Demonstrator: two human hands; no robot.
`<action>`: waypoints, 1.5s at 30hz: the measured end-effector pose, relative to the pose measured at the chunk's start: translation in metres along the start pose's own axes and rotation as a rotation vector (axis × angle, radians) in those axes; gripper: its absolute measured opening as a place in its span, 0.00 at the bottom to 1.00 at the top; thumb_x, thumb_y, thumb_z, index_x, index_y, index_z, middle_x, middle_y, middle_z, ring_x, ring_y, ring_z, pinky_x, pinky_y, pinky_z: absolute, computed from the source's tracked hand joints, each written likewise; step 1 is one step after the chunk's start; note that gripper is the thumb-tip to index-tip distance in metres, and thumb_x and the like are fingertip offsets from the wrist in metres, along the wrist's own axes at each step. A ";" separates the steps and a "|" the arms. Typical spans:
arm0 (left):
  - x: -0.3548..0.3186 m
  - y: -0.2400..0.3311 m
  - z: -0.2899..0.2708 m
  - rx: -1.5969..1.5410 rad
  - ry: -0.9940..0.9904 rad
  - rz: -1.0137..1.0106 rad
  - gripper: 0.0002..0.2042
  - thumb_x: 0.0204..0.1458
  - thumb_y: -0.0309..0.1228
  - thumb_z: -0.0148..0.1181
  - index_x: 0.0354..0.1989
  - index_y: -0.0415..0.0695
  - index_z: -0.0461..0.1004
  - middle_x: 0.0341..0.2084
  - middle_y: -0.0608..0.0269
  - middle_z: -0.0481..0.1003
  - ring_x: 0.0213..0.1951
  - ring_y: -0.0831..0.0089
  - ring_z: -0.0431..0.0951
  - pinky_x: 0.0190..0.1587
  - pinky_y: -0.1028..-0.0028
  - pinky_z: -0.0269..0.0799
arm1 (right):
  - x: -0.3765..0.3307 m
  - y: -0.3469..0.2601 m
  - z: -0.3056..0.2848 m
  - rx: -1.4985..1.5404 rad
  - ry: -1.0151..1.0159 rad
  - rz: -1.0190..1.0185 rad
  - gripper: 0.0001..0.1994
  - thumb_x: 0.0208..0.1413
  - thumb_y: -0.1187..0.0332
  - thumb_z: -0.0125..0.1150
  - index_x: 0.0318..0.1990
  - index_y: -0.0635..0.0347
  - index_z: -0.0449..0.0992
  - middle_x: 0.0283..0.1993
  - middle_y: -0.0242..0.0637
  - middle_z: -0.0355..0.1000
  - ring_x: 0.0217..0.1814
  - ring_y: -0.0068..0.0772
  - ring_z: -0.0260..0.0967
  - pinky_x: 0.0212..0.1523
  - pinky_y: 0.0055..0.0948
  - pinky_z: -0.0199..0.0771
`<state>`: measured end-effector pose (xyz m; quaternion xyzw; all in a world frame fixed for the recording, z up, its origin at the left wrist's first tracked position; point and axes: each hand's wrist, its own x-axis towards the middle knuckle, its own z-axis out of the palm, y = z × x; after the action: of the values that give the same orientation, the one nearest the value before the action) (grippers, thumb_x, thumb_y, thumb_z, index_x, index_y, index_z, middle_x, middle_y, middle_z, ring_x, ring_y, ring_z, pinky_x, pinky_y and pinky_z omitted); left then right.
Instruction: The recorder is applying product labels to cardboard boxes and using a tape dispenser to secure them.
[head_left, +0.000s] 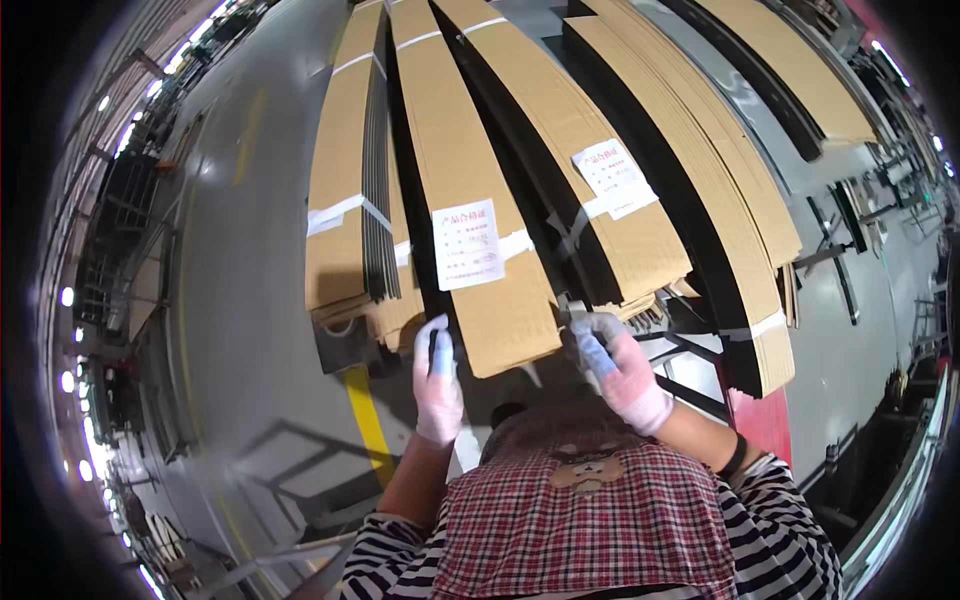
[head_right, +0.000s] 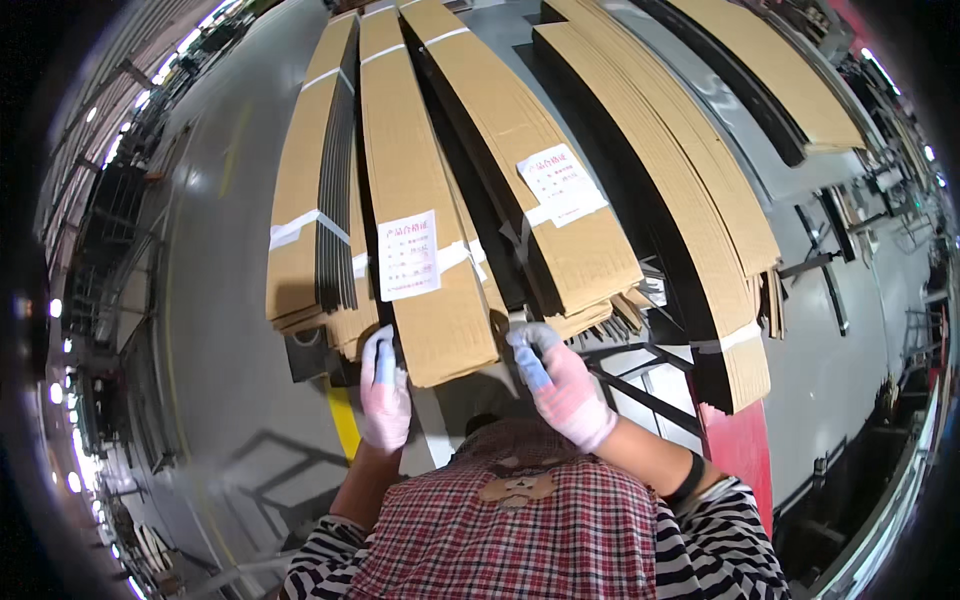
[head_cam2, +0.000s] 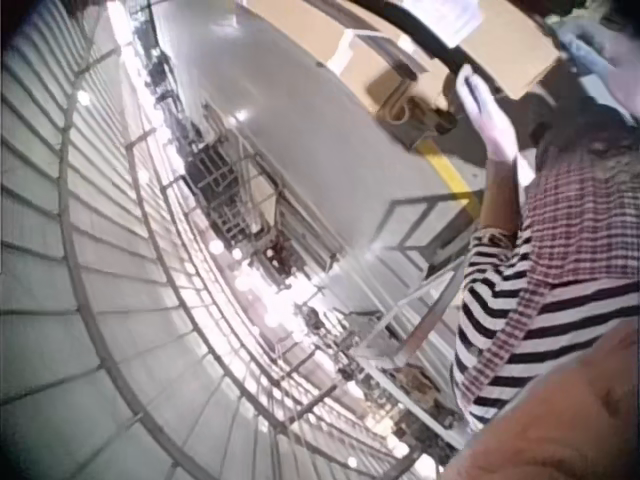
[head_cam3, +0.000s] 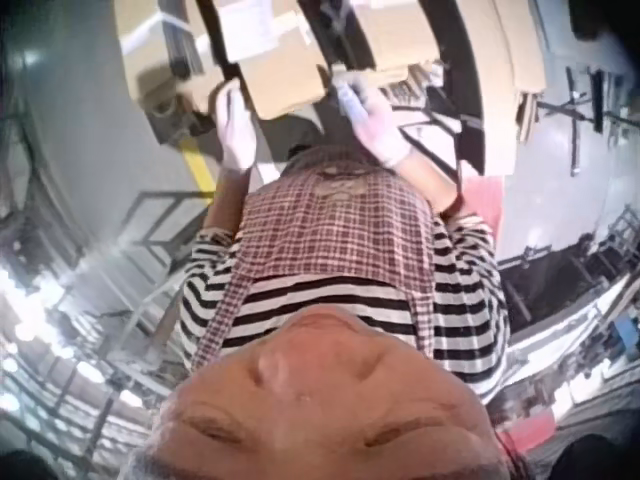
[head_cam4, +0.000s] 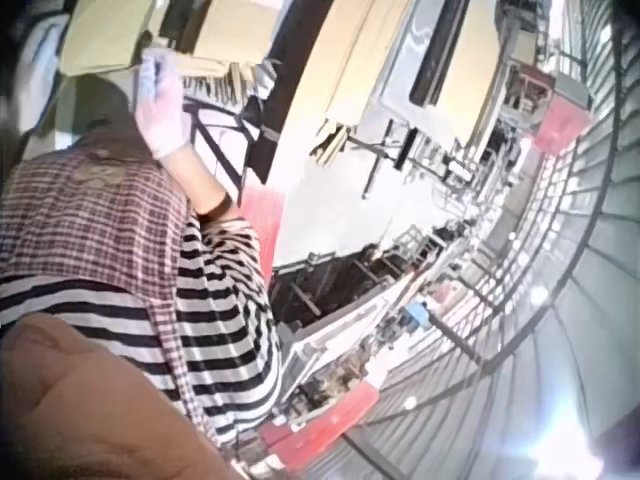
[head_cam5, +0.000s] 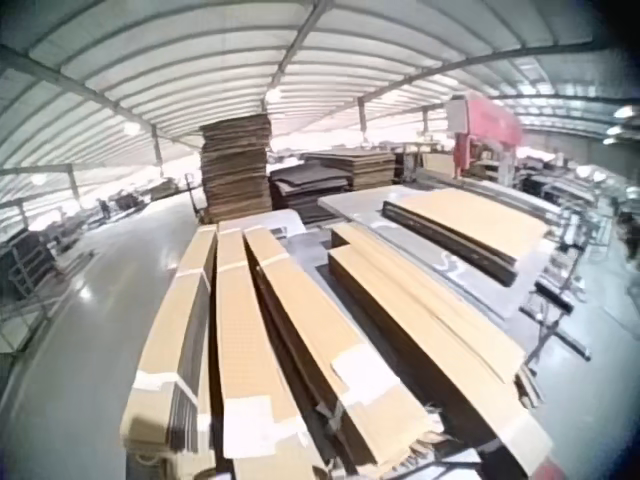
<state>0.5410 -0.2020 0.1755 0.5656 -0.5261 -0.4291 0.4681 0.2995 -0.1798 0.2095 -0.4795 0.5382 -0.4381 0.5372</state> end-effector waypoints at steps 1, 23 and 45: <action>0.007 -0.029 -0.010 0.275 -0.038 0.253 0.19 0.59 0.22 0.44 0.59 0.43 0.63 0.53 0.49 0.66 0.50 0.60 0.71 0.52 0.67 0.69 | 0.008 0.005 0.015 0.033 0.032 -0.017 0.08 0.65 0.66 0.49 0.44 0.59 0.69 0.28 0.27 0.63 0.29 0.17 0.58 0.31 0.20 0.63; 0.017 0.007 0.012 -0.345 -0.255 -0.195 0.18 0.47 0.29 0.69 0.38 0.42 0.63 0.28 0.67 0.69 0.28 0.81 0.70 0.28 0.80 0.69 | -0.095 0.022 0.007 0.053 0.374 0.040 0.09 0.61 0.67 0.53 0.44 0.62 0.73 0.31 0.28 0.72 0.27 0.13 0.59 0.30 0.15 0.62; 0.032 0.052 -0.018 -0.166 -0.424 0.114 0.08 0.55 0.29 0.60 0.39 0.41 0.70 0.23 0.70 0.73 0.17 0.88 0.65 0.18 0.86 0.62 | -0.103 -0.043 0.031 -0.382 0.394 -0.403 0.11 0.57 0.63 0.56 0.41 0.60 0.73 0.32 0.44 0.73 0.36 0.46 0.73 0.38 0.34 0.71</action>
<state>0.5508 -0.2325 0.2305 0.3917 -0.6068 -0.5528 0.4156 0.3287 -0.0840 0.2674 -0.5742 0.5986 -0.5108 0.2260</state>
